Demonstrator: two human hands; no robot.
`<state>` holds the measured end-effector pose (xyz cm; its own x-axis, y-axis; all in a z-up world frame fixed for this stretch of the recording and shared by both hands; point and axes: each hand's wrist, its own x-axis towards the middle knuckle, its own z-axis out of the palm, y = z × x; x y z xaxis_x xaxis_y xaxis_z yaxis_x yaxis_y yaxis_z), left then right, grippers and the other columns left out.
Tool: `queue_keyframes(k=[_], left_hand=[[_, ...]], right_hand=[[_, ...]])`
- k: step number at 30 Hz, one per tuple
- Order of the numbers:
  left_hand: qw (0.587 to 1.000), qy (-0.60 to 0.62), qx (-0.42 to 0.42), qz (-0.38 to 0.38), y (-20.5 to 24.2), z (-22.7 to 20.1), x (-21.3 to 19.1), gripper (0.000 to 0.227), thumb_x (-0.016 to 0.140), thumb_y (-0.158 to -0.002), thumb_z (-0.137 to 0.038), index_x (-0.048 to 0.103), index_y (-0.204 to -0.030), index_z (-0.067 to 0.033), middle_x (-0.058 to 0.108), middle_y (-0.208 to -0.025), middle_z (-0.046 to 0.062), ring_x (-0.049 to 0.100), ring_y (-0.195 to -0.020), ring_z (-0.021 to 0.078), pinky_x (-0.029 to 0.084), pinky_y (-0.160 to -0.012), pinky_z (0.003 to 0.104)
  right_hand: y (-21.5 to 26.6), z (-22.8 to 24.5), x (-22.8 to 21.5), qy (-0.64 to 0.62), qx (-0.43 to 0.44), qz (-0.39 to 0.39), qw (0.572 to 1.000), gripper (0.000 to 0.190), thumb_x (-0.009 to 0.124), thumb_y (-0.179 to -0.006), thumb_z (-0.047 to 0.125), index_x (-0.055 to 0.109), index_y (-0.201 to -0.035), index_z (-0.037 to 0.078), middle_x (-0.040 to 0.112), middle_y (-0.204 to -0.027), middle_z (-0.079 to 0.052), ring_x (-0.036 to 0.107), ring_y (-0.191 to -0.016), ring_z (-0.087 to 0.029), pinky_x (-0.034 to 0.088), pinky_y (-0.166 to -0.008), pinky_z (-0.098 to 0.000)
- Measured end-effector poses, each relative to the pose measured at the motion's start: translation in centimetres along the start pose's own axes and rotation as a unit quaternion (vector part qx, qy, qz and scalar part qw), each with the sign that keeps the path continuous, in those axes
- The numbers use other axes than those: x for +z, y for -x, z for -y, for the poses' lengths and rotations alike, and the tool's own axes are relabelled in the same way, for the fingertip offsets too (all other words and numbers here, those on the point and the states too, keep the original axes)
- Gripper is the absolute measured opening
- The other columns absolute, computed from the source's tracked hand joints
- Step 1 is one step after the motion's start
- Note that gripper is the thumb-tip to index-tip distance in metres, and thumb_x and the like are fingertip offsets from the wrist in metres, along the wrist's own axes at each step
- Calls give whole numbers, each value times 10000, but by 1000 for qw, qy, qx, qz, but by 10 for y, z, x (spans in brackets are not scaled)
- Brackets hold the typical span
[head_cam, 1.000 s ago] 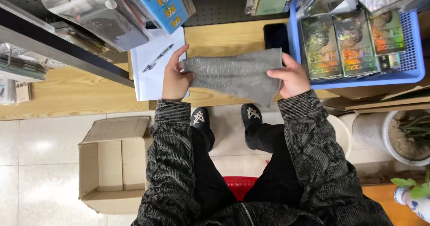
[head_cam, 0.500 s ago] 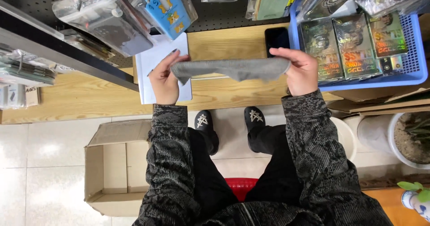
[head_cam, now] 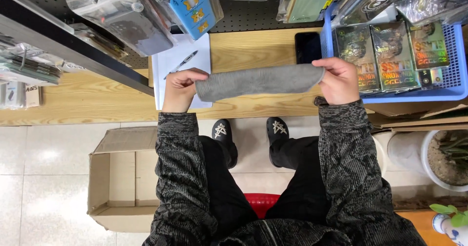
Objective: Washing a cleaning cloth in a bowl of water, wringing it out, and then using it to wipe down a product package.
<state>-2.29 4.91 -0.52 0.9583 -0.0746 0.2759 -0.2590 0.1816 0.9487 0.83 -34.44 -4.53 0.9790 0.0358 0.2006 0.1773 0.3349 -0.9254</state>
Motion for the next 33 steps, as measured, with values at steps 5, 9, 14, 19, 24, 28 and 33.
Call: queue_keyframes(k=[5, 9, 14, 19, 24, 28, 33], left_hand=[[995, -54, 29, -72, 2, -9, 5, 77, 757, -846, 14, 731, -918, 24, 666, -720, 100, 594, -685, 81, 535, -710, 247], [995, -45, -22, -89, 3, 18, -7, 209, 676, -933, -16, 669, -1142, 5, 677, -763, 93, 623, -699, 76, 572, -670, 236], [987, -75, -119, -73, -3, 23, 2, 159, 549, -985, -70, 700, -1010, -28, 644, -697, 61, 649, -653, 86, 599, -610, 260], [976, -33, -193, -91, -4, 43, 0, 239, 489, -973, -61, 706, -873, -50, 581, -591, 51, 629, -534, 80, 596, -547, 248], [960, 127, -198, -153, -7, 60, -1, 239, 513, -708, -98, 691, -837, -3, 453, -449, 87, 477, -328, 162, 436, -409, 201], [961, 167, -166, -143, -6, 38, 15, 223, 625, -809, -273, 690, -774, -62, 514, -493, 54, 548, -410, 121, 441, -440, 199], [989, 27, -65, -131, -5, 48, 7, 97, 728, -859, -43, 694, -927, 18, 642, -652, 86, 623, -570, 120, 512, -543, 212]], right_hand=[[-3, -13, -5, 4, -28, 5, 1000, 120, 620, -861, -144, 648, -972, -108, 663, -920, -233, 686, -865, -237, 586, -822, -345], [-4, -10, 5, 0, -5, -32, 999, 121, 604, -910, -108, 646, -1022, -91, 675, -950, -219, 704, -906, -258, 612, -867, -382], [3, 16, 33, 133, -10, -37, 990, 175, 604, -957, -65, 657, -1124, -66, 687, -940, -187, 686, -900, -207, 614, -827, -365], [1, 10, 30, 140, 26, -61, 988, 202, 601, -943, -40, 670, -1131, -15, 694, -905, -147, 707, -855, -192, 632, -779, -361], [5, 2, 24, -20, 106, -100, 989, 211, 639, -890, -24, 656, -1101, -26, 694, -936, -138, 736, -881, -227, 643, -835, -418], [6, 0, 23, -67, 126, -112, 983, 239, 607, -841, -50, 663, -1072, -27, 701, -949, -157, 742, -899, -253, 638, -868, -454], [2, -7, 11, -173, 124, -149, 966, 278, 570, -775, 25, 678, -1006, -86, 671, -811, -173, 727, -792, -249, 626, -886, -439]])
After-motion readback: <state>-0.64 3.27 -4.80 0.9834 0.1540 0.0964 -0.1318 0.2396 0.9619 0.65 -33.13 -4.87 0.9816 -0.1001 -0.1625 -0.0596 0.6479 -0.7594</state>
